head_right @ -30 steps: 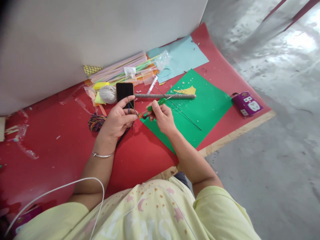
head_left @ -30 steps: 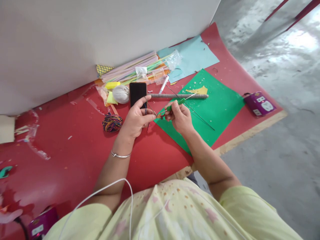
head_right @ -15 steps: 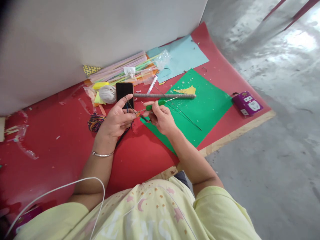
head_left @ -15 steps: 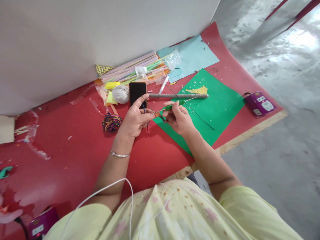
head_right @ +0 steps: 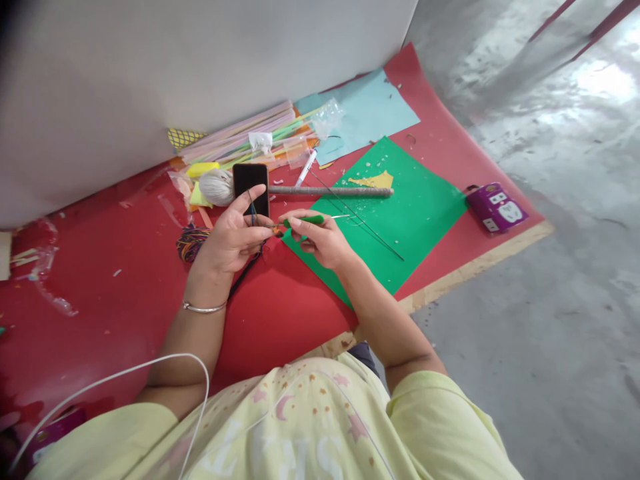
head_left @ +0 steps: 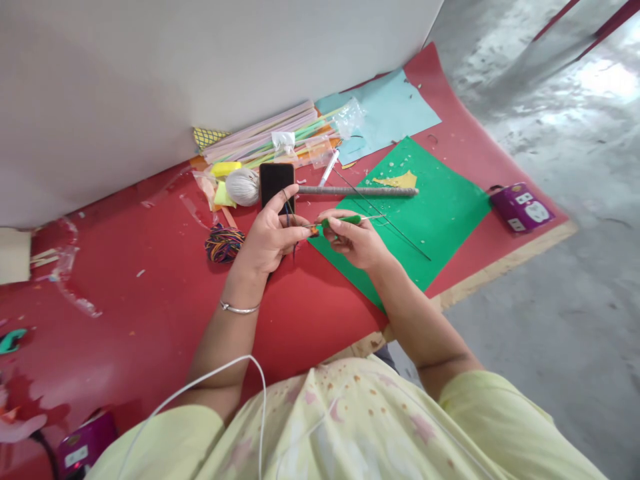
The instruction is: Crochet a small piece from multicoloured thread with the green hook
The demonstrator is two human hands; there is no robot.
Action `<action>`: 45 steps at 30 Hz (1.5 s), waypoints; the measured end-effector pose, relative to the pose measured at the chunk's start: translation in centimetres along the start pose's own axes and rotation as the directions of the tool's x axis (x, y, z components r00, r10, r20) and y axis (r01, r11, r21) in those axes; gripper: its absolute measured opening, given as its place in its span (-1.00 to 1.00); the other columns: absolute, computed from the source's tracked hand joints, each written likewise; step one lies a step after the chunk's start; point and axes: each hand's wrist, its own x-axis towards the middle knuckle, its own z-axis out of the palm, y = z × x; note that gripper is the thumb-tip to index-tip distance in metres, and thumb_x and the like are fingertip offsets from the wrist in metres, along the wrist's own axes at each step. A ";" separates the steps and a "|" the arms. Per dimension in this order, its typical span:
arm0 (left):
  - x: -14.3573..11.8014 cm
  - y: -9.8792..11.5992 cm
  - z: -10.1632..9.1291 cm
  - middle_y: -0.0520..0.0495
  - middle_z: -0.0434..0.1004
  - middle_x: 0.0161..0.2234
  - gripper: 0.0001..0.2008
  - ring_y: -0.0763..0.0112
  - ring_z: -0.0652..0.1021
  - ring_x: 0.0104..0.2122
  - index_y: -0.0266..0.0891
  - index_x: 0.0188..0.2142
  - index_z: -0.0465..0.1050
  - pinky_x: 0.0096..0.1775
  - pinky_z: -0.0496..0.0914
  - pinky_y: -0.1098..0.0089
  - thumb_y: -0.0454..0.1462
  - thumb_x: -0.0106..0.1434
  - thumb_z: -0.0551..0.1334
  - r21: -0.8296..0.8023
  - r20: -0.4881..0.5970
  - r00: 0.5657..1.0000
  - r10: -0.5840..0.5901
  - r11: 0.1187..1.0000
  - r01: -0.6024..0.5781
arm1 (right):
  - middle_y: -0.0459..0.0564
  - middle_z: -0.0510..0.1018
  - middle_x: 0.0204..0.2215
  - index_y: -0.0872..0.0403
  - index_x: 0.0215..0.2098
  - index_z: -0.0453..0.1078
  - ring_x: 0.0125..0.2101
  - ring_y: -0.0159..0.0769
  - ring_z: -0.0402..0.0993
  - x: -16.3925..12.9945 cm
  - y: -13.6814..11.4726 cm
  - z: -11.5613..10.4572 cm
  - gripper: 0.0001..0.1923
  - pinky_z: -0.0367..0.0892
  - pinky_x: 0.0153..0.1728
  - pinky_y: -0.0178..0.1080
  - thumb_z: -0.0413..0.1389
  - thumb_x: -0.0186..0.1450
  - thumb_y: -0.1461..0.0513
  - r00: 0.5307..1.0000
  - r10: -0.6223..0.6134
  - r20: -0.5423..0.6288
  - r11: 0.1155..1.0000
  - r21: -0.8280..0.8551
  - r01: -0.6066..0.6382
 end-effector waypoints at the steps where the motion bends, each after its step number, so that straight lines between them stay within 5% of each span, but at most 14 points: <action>1: 0.0 -0.1 0.0 0.08 0.65 -0.41 0.11 0.66 0.31 -0.69 -0.10 0.44 0.27 -0.64 0.00 0.54 -0.40 -0.10 0.57 0.019 -0.001 1.000 0.015 1.000 -0.015 | -0.17 0.52 -0.52 0.04 -0.21 0.64 -0.54 -0.51 0.33 -0.1 0.0 0.0 -0.62 -0.07 -0.70 -0.46 0.49 0.13 0.00 1.000 0.008 0.004 1.000 -0.010 -0.008; 6: 0.0 -0.5 -0.4 0.01 0.67 -0.37 0.03 0.44 0.60 -0.49 -0.07 0.41 0.35 -0.44 0.40 0.49 -0.41 -0.06 0.59 0.121 -0.013 0.989 0.146 0.982 -0.143 | -0.27 0.45 -0.63 0.04 -0.19 0.58 -0.74 -0.57 0.22 -0.2 0.3 0.2 -0.63 -0.06 -0.80 -0.47 0.43 0.22 -0.03 0.997 0.055 0.048 0.998 -0.011 -0.054; 10: 0.0 -0.5 -0.4 -0.01 0.68 -0.36 0.03 0.37 0.65 -0.39 -0.11 0.42 0.34 -0.32 0.50 0.45 -0.40 -0.04 0.60 0.151 -0.017 0.982 0.187 0.972 -0.182 | -0.19 0.65 -0.47 0.01 -0.15 0.50 -0.59 -0.36 0.61 -0.2 0.6 0.5 -0.56 0.29 -0.77 -0.43 0.44 0.20 -0.07 0.990 0.080 0.116 0.995 0.054 -0.087; 13: 0.0 -0.5 -0.2 -0.01 0.68 -0.36 0.04 0.39 0.64 -0.40 -0.11 0.42 0.33 -0.35 0.48 0.47 -0.39 -0.04 0.60 0.135 -0.026 0.983 0.179 0.975 -0.174 | -0.16 0.68 -0.46 0.03 -0.17 0.51 -0.56 -0.37 0.63 0.0 0.8 0.6 -0.55 0.39 -0.70 -0.43 0.46 0.19 -0.07 0.995 0.028 0.094 0.995 0.093 -0.037; 18: 0.4 -1.0 0.2 0.02 0.69 -0.38 0.07 0.47 0.58 -0.48 -0.10 0.44 0.30 -0.43 0.41 0.51 -0.38 -0.06 0.60 0.085 -0.050 0.983 0.178 0.981 -0.173 | -0.23 0.62 -0.57 0.03 -0.12 0.58 -0.71 -0.55 0.37 0.1 1.1 1.2 -0.51 0.23 -0.71 -0.47 0.47 0.16 -0.09 0.994 -0.100 -0.038 0.984 0.146 0.105; 22: 0.5 -0.9 0.5 0.07 0.68 -0.39 0.17 0.61 0.42 -0.62 -0.07 0.52 0.16 -0.58 0.20 0.54 -0.38 -0.05 0.58 0.018 -0.112 0.981 0.156 0.988 -0.155 | -0.22 0.62 -0.53 -0.01 -0.06 0.58 -0.68 -0.55 0.34 0.0 1.1 1.5 -0.49 0.23 -0.68 -0.42 0.43 0.20 -0.13 0.983 -0.159 -0.091 0.977 0.126 0.169; 27: 0.2 -0.5 0.3 0.11 0.69 -0.38 0.15 0.73 0.21 -0.71 -0.09 0.50 0.20 -0.66 -0.03 0.54 -0.40 -0.07 0.55 -0.060 -0.045 0.998 0.041 0.997 -0.044 | -0.21 0.62 -0.51 0.00 -0.10 0.55 -0.68 -0.55 0.30 0.1 0.9 0.8 -0.49 0.21 -0.68 -0.43 0.41 0.22 -0.17 0.995 -0.095 -0.015 0.980 0.173 0.096; 32: 0.1 -0.2 0.3 0.10 0.68 -0.42 0.06 0.74 0.18 -0.71 -0.16 0.43 0.29 -0.66 -0.04 0.55 -0.39 -0.08 0.55 -0.056 0.002 1.000 0.018 0.998 -0.018 | -0.21 0.58 -0.58 0.02 -0.24 0.45 -0.74 -0.57 0.21 0.5 0.6 0.4 -0.48 0.12 -0.72 -0.44 0.16 0.41 -0.25 1.000 0.009 -0.010 0.984 0.178 -0.007; 45: 0.0 -0.1 0.3 0.09 0.66 -0.43 -0.08 0.74 0.17 -0.72 -0.21 0.31 0.38 -0.65 -0.07 0.54 -0.36 -0.08 0.55 -0.021 0.008 1.000 0.013 1.000 -0.013 | -0.22 0.64 -0.57 -0.03 -0.18 0.32 -0.77 -0.50 0.33 0.5 0.3 0.6 -0.49 0.19 -0.76 -0.43 0.11 0.42 -0.27 1.000 0.011 -0.024 0.988 0.157 -0.007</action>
